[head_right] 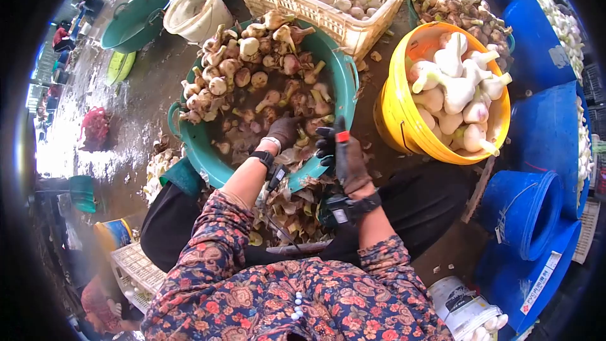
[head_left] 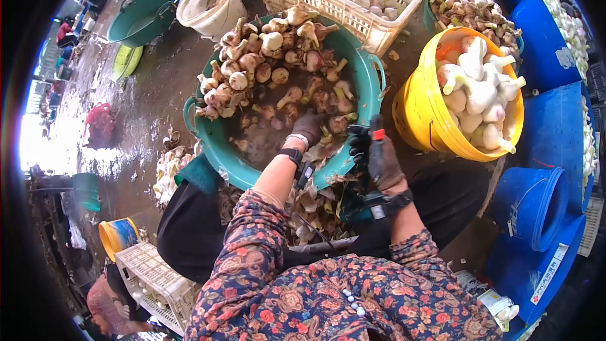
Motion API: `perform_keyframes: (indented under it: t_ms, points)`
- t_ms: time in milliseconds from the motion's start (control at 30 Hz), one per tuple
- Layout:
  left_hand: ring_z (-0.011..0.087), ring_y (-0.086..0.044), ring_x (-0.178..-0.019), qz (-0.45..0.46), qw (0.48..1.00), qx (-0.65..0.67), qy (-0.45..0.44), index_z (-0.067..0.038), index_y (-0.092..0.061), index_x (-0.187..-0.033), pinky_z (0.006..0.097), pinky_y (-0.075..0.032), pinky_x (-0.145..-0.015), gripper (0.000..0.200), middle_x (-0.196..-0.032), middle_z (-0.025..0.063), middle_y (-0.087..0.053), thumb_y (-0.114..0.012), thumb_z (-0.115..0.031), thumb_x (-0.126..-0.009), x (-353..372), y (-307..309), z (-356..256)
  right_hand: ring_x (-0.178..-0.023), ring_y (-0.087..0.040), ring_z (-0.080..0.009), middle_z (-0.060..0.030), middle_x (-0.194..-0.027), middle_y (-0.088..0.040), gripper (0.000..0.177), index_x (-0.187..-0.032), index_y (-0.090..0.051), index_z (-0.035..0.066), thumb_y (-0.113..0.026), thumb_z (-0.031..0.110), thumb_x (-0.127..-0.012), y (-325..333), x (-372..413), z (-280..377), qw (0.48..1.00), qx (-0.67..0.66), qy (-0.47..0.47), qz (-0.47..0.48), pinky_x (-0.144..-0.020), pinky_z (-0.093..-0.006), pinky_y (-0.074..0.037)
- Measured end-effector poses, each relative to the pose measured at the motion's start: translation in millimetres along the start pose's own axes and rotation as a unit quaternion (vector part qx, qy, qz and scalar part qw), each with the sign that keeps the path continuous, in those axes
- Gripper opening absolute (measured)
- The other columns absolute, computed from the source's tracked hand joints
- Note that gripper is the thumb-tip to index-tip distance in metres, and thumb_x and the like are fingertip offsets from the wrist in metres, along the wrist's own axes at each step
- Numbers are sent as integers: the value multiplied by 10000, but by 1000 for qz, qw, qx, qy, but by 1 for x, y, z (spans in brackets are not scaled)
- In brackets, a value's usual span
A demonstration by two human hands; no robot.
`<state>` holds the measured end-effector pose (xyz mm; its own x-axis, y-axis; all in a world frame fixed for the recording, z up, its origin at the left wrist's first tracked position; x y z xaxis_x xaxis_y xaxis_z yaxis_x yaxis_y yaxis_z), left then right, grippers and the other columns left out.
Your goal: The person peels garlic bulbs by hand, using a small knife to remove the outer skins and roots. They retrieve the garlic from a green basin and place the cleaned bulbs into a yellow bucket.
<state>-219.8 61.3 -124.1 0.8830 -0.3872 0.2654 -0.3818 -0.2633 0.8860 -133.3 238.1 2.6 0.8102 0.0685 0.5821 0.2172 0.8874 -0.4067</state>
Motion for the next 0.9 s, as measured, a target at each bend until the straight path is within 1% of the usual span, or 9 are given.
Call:
perform_keyframes:
  t_ms: [133,200,233,500,600,733,833,867,900]
  points:
    - [314,-609,-963,26,978,204,39,-75,-560,-1193,340,-472,-852,458,-1069,151,-629,-645,-188,-757,18,13,-3,-558,-573,-205,-66,-623,-603,505,-842,-651,46,-550,540,-851,11,-32,-41,977,185,37,-98,-513,-311,-442]
    - [202,-594,-904,57,797,595,82,-11,-562,-1148,304,-474,-809,449,-1074,107,-609,-681,-173,-746,38,19,-2,-597,-591,-319,-153,-630,-611,422,-824,-658,27,-619,447,-838,10,-37,-49,884,427,148,-125,-562,-357,-465]
    - [114,-551,-889,65,787,609,78,26,-557,-1123,258,-466,-795,442,-1054,74,-599,-698,-179,-757,55,34,-12,-692,-591,-393,-217,-734,-610,390,-856,-656,25,-640,414,-820,3,-31,-49,892,414,139,-121,-610,-388,-473]
    - [108,-573,-890,-44,920,390,0,19,-604,-1065,265,-474,-806,444,-995,70,-624,-778,-171,-704,133,94,-63,-728,-610,-376,-210,-766,-625,265,-861,-655,21,-583,275,-853,-29,1,-37,885,426,186,-33,-608,-417,-464]
    - [155,-601,-877,-49,921,387,11,18,-613,-1075,291,-483,-788,506,-950,120,-637,-788,-265,-694,142,90,-54,-647,-611,-330,-192,-711,-620,270,-838,-629,2,-574,265,-864,-31,2,-47,839,482,253,2,-582,-416,-449]
    - [117,-589,-883,11,837,543,61,43,-583,-1111,261,-483,-778,490,-978,69,-640,-768,-207,-733,165,111,-63,-562,-536,-135,-37,-641,-572,277,-795,-596,-2,-569,261,-877,-32,10,-48,950,249,151,115,-525,-309,-438]
    - [127,-595,-911,-40,785,616,53,28,-519,-1197,276,-485,-812,547,-1065,75,-613,-757,-150,-738,171,95,-69,-581,-513,-87,-11,-693,-572,331,-952,-601,40,-579,362,-880,-39,20,-51,987,88,-112,77,-531,-240,-435]
    - [130,-594,-927,-78,745,661,43,23,-494,-1228,279,-479,-835,580,-1107,79,-600,-755,-129,-733,172,90,-70,-581,-513,-87,-11,-693,-572,331,-952,-601,40,-579,362,-880,-33,16,-62,987,88,-112,78,-531,-240,-435]
    - [151,-582,-985,-38,729,681,64,20,-444,-1272,293,-467,-877,636,-1135,99,-588,-753,-123,-735,175,88,-74,-577,-509,-85,-9,-695,-569,378,-1003,-594,51,-562,409,-883,-38,23,-57,960,202,111,160,-529,-236,-431]
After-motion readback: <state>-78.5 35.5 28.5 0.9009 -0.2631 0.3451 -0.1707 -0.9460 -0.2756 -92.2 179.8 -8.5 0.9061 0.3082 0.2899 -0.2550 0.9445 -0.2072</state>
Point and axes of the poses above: each hand's wrist, its own x-axis away from the middle knuckle, its own y-axis out of the back of the hand, z = x × y, the point moved 3 cm from there along -x, towards the middle knuckle
